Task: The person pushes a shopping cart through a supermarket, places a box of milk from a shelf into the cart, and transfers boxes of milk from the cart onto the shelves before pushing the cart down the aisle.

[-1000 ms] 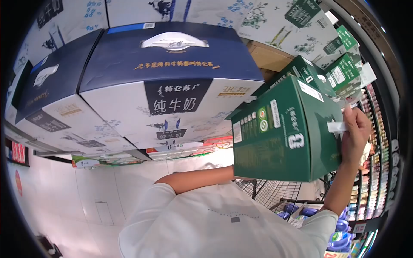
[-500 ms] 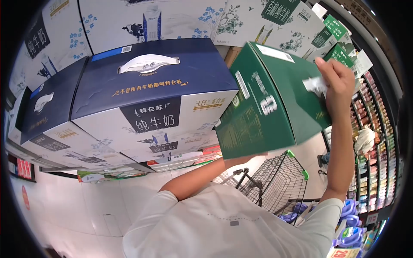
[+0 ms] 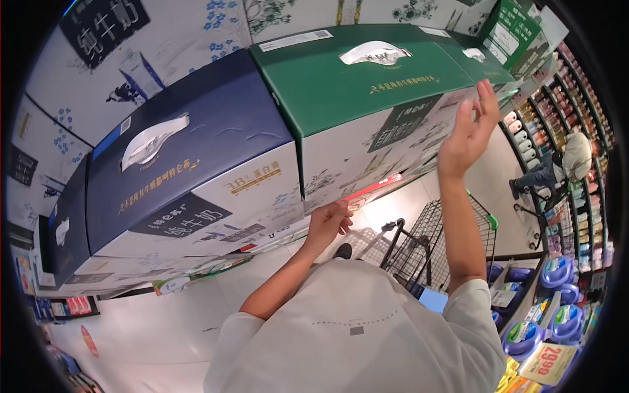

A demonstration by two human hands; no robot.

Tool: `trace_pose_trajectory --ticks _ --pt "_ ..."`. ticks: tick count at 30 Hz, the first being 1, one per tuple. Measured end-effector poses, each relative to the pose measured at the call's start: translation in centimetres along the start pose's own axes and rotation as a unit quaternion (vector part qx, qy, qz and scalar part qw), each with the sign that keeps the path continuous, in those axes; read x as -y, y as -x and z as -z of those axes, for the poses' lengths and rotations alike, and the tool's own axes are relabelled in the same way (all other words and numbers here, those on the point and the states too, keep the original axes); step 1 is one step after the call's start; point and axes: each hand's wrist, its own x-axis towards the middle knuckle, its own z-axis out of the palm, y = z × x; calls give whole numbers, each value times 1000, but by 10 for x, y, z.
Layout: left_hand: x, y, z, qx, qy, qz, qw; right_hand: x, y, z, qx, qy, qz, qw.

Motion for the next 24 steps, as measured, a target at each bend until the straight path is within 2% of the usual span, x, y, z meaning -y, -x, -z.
trace_pose_trajectory --ticks 1,3,4,5,7,9,11,13,15,17,19,20,22,23,24 --pt "-3 1 0 3 -7 6 1000 -9 17 -1 -31 -8 -31 999" --pt "-15 3 -2 -20 -12 -66 998 -23 36 -16 -70 -10 -66 995" --pt "-21 3 -6 -40 33 -88 995 -30 40 -34 -95 26 -33 995" --pt "-30 3 -12 -32 23 -77 996 -36 44 -45 -119 65 -4 991" --pt "-46 -4 -24 -81 127 -115 982 -41 44 -43 -117 73 2 990" --pt "-44 -6 -32 -97 119 -101 983 -50 46 -37 -104 53 36 993" --pt "-44 -10 -36 -160 71 -130 976 -65 50 -32 -93 58 72 991" --pt "-43 -11 -36 -159 41 -127 978 -68 53 -26 -95 58 72 991" --pt "-31 -14 -30 -127 -9 -122 984 -67 57 -17 -40 72 63 995" --pt "-8 -16 -25 -85 -29 -70 993 -60 70 6 -30 82 35 996" --pt "36 -23 -14 83 -232 -79 966 -56 94 53 68 62 -15 996" --pt "61 -24 -3 94 -233 -74 965 -57 113 81 92 94 -30 991" --pt "112 -20 21 224 -371 -4 901 -54 157 149 146 168 -99 970" --pt "132 -15 30 250 -369 1 895 -48 177 190 173 213 -153 949" --pt "148 -12 41 231 -361 83 900 -43 199 235 202 271 -194 921"
